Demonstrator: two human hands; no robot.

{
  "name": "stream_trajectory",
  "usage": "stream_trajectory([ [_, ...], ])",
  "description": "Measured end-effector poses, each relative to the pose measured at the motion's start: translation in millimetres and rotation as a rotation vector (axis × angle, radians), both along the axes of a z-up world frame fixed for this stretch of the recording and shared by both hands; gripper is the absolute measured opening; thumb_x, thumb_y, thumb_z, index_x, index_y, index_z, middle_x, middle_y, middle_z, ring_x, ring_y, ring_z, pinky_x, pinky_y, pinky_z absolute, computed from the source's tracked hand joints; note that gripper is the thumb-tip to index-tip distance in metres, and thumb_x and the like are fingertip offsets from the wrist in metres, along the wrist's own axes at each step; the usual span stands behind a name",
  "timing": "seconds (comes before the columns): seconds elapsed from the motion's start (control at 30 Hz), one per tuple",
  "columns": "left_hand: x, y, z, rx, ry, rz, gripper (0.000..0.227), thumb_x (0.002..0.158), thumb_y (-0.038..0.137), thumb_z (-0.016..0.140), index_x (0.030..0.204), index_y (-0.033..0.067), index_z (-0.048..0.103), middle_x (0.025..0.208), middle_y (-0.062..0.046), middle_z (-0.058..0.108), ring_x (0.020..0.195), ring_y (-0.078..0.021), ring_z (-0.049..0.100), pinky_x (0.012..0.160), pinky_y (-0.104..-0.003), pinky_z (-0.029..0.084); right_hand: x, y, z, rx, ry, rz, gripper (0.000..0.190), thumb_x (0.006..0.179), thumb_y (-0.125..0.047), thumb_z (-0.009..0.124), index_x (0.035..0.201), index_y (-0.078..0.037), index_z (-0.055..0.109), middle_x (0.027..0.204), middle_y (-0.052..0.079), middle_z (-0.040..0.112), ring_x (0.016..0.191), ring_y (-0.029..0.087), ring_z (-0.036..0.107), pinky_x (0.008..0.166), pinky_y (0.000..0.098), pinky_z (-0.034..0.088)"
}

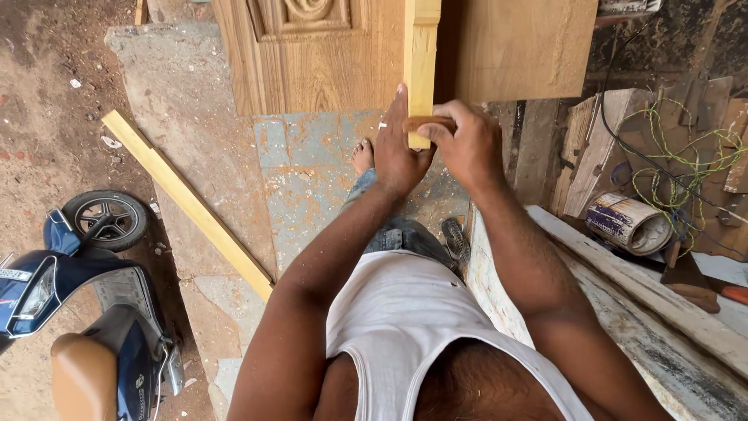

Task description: Using a chisel to carve and shape wooden components for a headboard or furniture piece.

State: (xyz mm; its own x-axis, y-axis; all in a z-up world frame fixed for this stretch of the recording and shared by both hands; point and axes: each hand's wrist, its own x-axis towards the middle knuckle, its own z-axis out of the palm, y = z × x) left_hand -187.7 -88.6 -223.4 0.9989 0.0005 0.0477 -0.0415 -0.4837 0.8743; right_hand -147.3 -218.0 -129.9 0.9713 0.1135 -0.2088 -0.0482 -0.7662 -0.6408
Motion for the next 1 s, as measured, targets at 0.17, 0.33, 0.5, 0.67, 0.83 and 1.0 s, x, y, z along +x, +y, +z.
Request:
stream_trajectory([
  [0.17, -9, 1, -2, 0.030, -0.052, 0.014, 0.091, 0.083, 0.011, 0.078, 0.156, -0.0071, 0.025, 0.157, -0.034, 0.040, 0.147, -0.0482, 0.042, 0.124, -0.050, 0.037, 65, -1, -57, -0.091, -0.509, 0.070, 0.034, 0.100, -0.038, 0.082, 0.101, -0.009, 0.065, 0.090, 0.006, 0.072, 0.088, 0.024, 0.068, 0.087, 0.0463, 0.052],
  [0.33, -1, 3, 9, -0.061, 0.031, 0.028, 0.090, 0.085, 0.009, 0.074, 0.157, -0.0081, 0.024, 0.158, -0.033, 0.040, 0.144, -0.0466, 0.046, 0.120, -0.046, 0.040, 101, -6, -34, 0.088, -0.296, 0.090, 0.033, 0.098, -0.037, 0.081, 0.099, -0.008, 0.066, 0.091, 0.005, 0.075, 0.083, 0.016, 0.073, 0.071, 0.0352, 0.057],
  [0.5, -1, -1, 3, -0.019, 0.012, 0.027, 0.088, 0.085, 0.010, 0.077, 0.157, -0.0049, 0.027, 0.157, -0.032, 0.041, 0.143, -0.0452, 0.048, 0.120, -0.046, 0.041, 24, -2, -21, -0.091, 0.039, 0.072, 0.031, 0.096, -0.039, 0.076, 0.097, -0.010, 0.065, 0.088, 0.005, 0.072, 0.074, 0.018, 0.068, 0.067, 0.0357, 0.056],
  [0.67, -4, 1, 3, 0.034, -0.025, 0.004, 0.091, 0.078, 0.008, 0.075, 0.154, -0.0045, 0.028, 0.155, -0.032, 0.040, 0.142, -0.0470, 0.047, 0.119, -0.049, 0.041, 75, 5, -41, -0.258, -0.736, 0.137, 0.033, 0.094, -0.038, 0.080, 0.098, -0.010, 0.064, 0.093, 0.005, 0.072, 0.096, 0.027, 0.070, 0.086, 0.0433, 0.056],
  [0.83, -3, 6, 5, -0.069, 0.044, 0.019, 0.090, 0.087, 0.013, 0.075, 0.159, -0.0051, 0.025, 0.159, -0.032, 0.042, 0.143, -0.0450, 0.048, 0.118, -0.048, 0.043, 102, -2, -32, 0.060, -0.360, 0.094, 0.035, 0.097, -0.035, 0.084, 0.098, -0.005, 0.064, 0.090, 0.006, 0.071, 0.084, 0.021, 0.070, 0.075, 0.0406, 0.056],
  [1.0, 1, 22, 40, 0.077, -0.017, -0.028, 0.107, 0.081, 0.040, 0.085, 0.154, -0.0097, 0.024, 0.156, -0.033, 0.036, 0.144, -0.0486, 0.037, 0.116, -0.053, 0.035, 86, -60, -18, 0.391, -0.158, -0.237, 0.034, 0.098, -0.035, 0.078, 0.103, -0.005, 0.063, 0.093, 0.003, 0.070, 0.083, 0.015, 0.068, 0.075, 0.0303, 0.058],
])
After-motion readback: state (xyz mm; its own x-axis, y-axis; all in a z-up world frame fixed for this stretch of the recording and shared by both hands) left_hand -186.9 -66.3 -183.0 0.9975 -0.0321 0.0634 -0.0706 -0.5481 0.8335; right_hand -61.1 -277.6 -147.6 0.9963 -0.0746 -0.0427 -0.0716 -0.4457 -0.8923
